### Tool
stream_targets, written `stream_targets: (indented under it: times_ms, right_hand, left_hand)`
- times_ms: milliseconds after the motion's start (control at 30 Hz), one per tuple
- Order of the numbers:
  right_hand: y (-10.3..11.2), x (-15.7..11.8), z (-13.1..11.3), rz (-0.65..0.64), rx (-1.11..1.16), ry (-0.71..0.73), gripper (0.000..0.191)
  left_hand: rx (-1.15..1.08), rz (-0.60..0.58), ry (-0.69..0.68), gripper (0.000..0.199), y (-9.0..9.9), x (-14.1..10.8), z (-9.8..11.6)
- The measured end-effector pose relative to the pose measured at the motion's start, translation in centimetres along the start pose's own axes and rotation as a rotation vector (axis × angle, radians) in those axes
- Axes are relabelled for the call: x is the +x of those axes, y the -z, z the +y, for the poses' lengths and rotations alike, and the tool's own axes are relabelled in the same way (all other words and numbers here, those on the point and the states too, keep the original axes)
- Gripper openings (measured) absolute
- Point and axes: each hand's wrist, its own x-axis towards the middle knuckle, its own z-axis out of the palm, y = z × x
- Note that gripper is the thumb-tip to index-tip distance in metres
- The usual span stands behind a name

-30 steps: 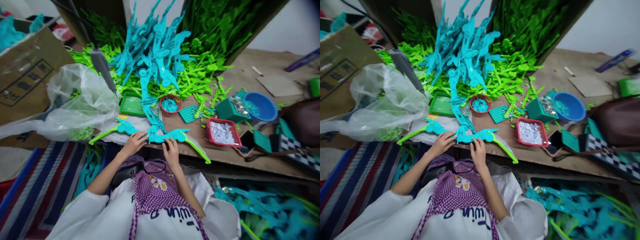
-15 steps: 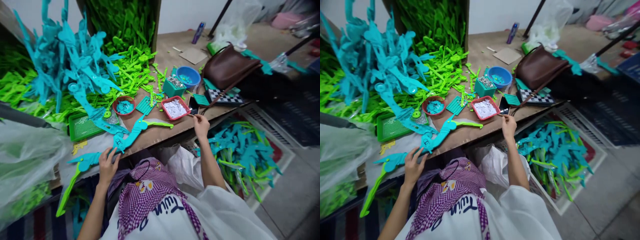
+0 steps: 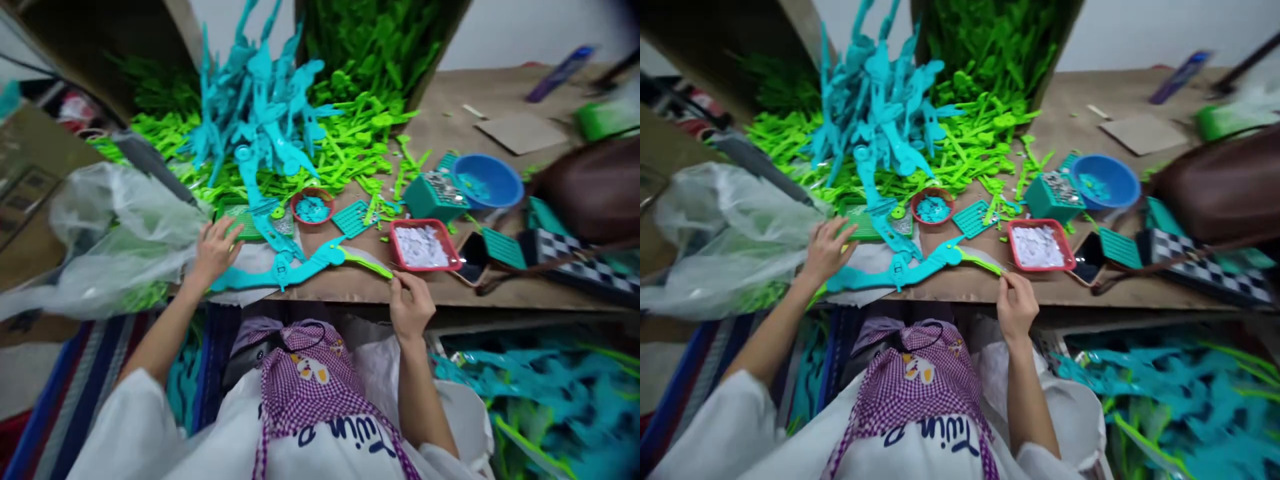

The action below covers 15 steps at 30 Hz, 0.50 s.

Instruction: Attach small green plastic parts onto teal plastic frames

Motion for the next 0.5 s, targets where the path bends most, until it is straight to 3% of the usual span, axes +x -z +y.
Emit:
stream_targets:
  times_ms: [100,167,400,500]
  right_hand:
    - [-1.4,-0.9,-2.5,0.036,0.067,0.076,0.014]
    - [-1.7,-1.6,-3.1,0.02,0.077,0.065,0.014]
    - [-1.9,-3.5,-2.2,-0.126,0.078,-0.084,0.02]
    - [-3.3,-3.3,-3.2,-0.165,0.108,-0.041,0.02]
  left_hand:
    - [0.11,-0.117,0.054,0.054,1.6,3.2,-3.8]
    - [0.162,-0.162,0.111,0.059,2.0,3.6,-5.8]
    - [0.364,-0.18,0.243,0.051,2.4,-1.3,-9.2]
    - [0.404,-0.177,0.337,0.056,2.7,-2.9,-9.9]
